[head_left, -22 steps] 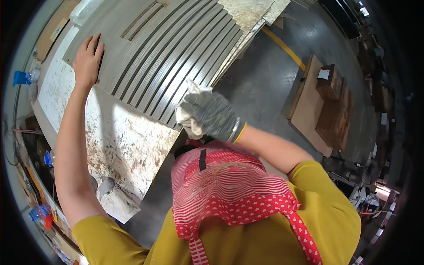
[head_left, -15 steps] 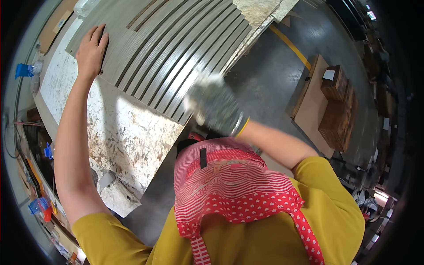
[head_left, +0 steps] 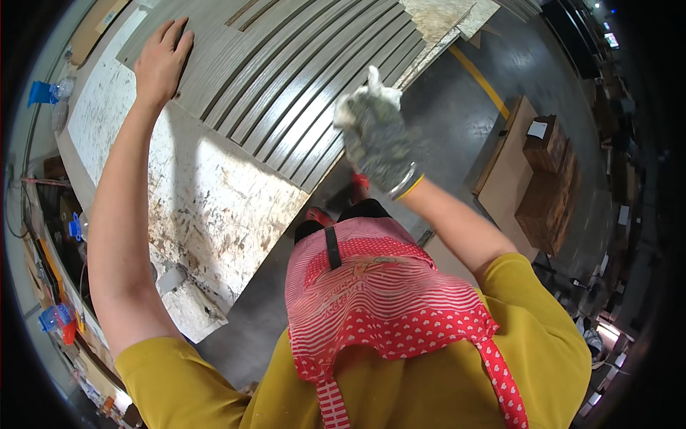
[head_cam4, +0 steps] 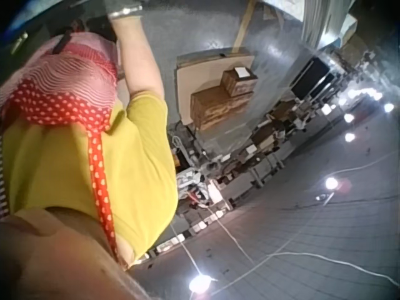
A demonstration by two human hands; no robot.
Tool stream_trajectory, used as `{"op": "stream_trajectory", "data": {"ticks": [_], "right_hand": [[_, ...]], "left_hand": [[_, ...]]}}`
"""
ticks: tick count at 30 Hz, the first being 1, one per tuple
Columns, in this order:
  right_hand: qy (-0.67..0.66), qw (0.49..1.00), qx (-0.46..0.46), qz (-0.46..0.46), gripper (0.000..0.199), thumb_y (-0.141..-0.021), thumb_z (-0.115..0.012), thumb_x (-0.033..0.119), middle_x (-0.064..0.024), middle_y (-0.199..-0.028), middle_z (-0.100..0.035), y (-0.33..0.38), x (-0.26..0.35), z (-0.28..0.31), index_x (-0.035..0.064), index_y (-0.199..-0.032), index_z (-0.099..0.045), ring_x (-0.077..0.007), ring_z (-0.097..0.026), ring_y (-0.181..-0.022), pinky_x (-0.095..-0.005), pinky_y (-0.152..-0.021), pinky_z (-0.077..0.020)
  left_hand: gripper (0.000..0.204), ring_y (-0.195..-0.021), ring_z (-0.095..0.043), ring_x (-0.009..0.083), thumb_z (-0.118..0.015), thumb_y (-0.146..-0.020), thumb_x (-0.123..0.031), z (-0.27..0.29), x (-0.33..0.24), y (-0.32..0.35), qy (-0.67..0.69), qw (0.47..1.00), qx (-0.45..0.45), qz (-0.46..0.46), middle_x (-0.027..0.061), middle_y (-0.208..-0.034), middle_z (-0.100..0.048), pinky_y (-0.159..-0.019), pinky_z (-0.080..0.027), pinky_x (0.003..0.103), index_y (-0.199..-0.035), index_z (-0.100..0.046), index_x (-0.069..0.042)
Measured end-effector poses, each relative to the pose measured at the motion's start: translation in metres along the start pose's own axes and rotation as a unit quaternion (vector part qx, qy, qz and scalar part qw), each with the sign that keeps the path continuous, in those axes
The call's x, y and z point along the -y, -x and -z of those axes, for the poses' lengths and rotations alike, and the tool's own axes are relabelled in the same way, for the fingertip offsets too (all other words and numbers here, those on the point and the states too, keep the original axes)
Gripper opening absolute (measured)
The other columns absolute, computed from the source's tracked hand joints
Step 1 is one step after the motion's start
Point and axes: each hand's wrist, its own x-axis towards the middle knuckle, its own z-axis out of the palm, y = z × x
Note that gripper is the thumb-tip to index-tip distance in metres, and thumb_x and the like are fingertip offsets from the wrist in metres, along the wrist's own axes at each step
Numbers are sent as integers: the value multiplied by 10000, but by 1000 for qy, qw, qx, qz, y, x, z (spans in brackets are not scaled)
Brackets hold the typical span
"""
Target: The person sands stacked wooden panels with a sanding block, arranges them on a table, and wipes them down using a cloth after pouring liquid onto it from a bottle.
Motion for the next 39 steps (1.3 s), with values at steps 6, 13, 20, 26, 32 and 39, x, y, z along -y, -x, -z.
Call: {"op": "stream_trajectory", "data": {"ticks": [6, 13, 20, 26, 32, 39], "right_hand": [[-130, 984, 62, 100, 414, -782, -607, 221, -118, -1139, -554, 48, 69, -11, 99, -1177, -574, -306, -535, -1074, -447, -951, -398], [-122, 985, 112, 57, 277, -722, -604, 176, -107, -978, -557, 20, 68, 11, 79, -981, -607, -299, -539, -894, -412, -788, -439], [-213, 953, 180, 122, 222, -747, -544, 151, -97, -994, -553, 38, 97, 2, 113, -948, -632, -293, -546, -921, -449, -787, -444], [-174, 974, -74, 121, 208, -730, -663, 169, -115, -916, -555, -3, 14, 44, 73, -888, -569, -255, -557, -881, -354, -815, -472], [-193, 976, 93, -37, 255, -795, -595, 340, -53, -796, -558, 16, 1, -14, 86, -796, -576, -199, -560, -804, -366, -768, -468], [-400, 912, 92, -9, 258, -694, -626, 187, -101, -899, -563, 45, 74, 10, 71, -922, -602, -262, -564, -902, -393, -836, -457]], "left_hand": [[485, -1264, -433, 266, -415, -914, -466, -5, 1, -1, 4, 1000, -15, -11, 65, -1372, -470, -1029, -326, 433, -1330, -493, -228], [469, -1239, -458, 280, -415, -930, -447, 0, 0, -1, -5, 1000, -14, -14, 72, -1371, -469, -1016, -358, 392, -1330, -492, -213], [491, -1257, -439, 249, -424, -906, -463, -9, 8, 2, -16, 999, -27, -13, 56, -1361, -482, -1026, -330, 435, -1328, -498, -223], [482, -1255, -444, 261, -417, -920, -466, -4, 10, 9, -13, 1000, -13, 4, 65, -1370, -471, -1019, -348, 412, -1327, -494, -221], [484, -1262, -436, 261, -409, -922, -469, -5, 5, -3, -1, 1000, -9, -8, 63, -1380, -460, -1022, -343, 418, -1333, -486, -225], [460, -1272, -429, 262, -412, -939, -444, -4, 3, 2, -41, 999, -2, 10, 73, -1385, -455, -1037, -338, 384, -1341, -481, -232]]}}
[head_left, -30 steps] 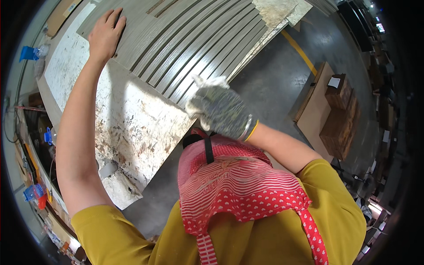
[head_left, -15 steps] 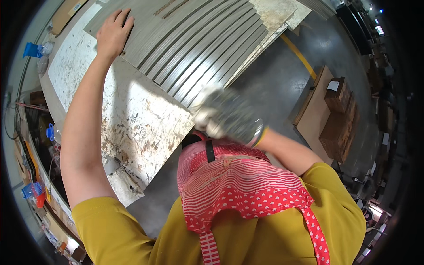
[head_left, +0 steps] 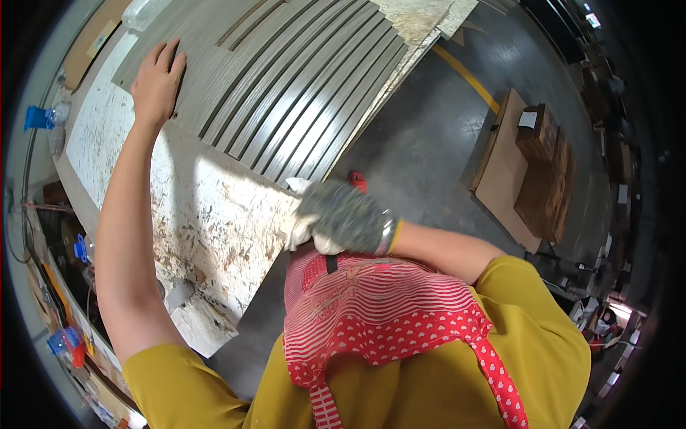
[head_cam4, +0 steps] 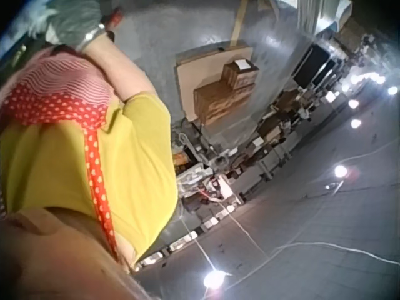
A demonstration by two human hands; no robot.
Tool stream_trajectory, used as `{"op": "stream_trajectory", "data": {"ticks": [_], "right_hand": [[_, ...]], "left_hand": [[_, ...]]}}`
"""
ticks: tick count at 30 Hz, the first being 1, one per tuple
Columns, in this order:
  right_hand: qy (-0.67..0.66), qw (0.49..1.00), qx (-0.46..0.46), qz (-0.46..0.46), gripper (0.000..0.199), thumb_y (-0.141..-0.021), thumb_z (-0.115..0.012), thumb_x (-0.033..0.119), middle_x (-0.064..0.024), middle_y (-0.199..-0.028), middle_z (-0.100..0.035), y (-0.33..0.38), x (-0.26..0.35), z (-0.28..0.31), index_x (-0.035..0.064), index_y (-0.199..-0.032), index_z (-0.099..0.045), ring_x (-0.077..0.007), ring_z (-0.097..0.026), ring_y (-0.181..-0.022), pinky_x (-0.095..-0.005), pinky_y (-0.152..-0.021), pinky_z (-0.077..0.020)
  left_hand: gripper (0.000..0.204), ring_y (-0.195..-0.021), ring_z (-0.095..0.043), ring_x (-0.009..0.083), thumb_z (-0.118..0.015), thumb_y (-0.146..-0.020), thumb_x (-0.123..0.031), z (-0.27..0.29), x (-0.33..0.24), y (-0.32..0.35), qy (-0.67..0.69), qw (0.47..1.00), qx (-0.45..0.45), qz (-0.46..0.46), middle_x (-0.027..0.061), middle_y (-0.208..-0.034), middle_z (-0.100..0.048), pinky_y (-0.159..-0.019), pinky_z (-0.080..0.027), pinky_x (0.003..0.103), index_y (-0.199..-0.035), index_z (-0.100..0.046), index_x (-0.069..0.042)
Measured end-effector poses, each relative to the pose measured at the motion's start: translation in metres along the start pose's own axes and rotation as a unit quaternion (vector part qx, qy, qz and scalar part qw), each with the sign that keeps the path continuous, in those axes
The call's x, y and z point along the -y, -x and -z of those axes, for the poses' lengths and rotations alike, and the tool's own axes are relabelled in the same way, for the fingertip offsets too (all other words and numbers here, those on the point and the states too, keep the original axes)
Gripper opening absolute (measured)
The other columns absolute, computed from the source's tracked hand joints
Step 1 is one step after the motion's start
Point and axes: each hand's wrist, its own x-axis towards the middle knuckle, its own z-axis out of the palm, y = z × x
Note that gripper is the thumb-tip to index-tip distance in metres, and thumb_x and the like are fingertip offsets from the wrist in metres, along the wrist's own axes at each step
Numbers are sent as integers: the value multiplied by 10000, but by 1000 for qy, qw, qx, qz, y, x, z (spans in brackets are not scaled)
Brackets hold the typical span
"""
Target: The person sands stacked wooden panels with a sanding block, arranges them on a table, and wipes them down using a cloth after pouring liquid onto it from a bottle.
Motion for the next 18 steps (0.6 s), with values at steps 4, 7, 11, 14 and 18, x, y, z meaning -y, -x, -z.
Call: {"op": "stream_trajectory", "data": {"ticks": [4, 7, 11, 14, 18], "right_hand": [[223, 966, -128, 27, 317, -790, -616, 170, -123, -1022, -613, -20, -30, 91, 46, -1080, -590, -239, -583, -986, -360, -892, -456], [75, 952, -266, -135, 267, -816, -595, 184, -125, -951, -611, -34, -50, 101, 41, -1041, -588, -256, -595, -924, -370, -905, -443], [349, 935, -46, 45, 255, -878, -488, 198, -174, -1099, -500, -28, -25, 22, 31, -1066, -529, -320, -504, -1045, -427, -947, -404], [320, 936, -30, 142, 376, -831, -555, 203, -158, -1163, -506, -15, -14, 18, 74, -1183, -529, -309, -486, -1147, -394, -952, -441], [207, 975, -29, -75, 279, -826, -564, 211, -109, -1110, -574, -39, -89, 92, 131, -1087, -621, -272, -558, -1057, -371, -885, -469]], "left_hand": [[489, -1270, -429, 260, -403, -918, -473, 5, 1, 3, 41, 999, 10, 3, 59, -1387, -457, -1040, -321, 428, -1333, -492, -230], [482, -1258, -441, 262, -407, -918, -471, 5, -2, -1, 44, 999, -2, -11, 64, -1376, -467, -1030, -339, 414, -1320, -507, -226], [475, -1258, -441, 261, -411, -919, -461, 4, -4, -3, 38, 999, 0, -12, 68, -1377, -466, -1027, -345, 406, -1321, -506, -226], [467, -1257, -443, 257, -413, -923, -452, 3, -5, -1, 50, 999, 6, -10, 71, -1375, -468, -1026, -347, 398, -1319, -508, -224], [471, -1274, -426, 259, -411, -926, -452, 7, 2, 1, 39, 999, 13, -3, 68, -1390, -451, -1036, -334, 410, -1333, -492, -229]]}}
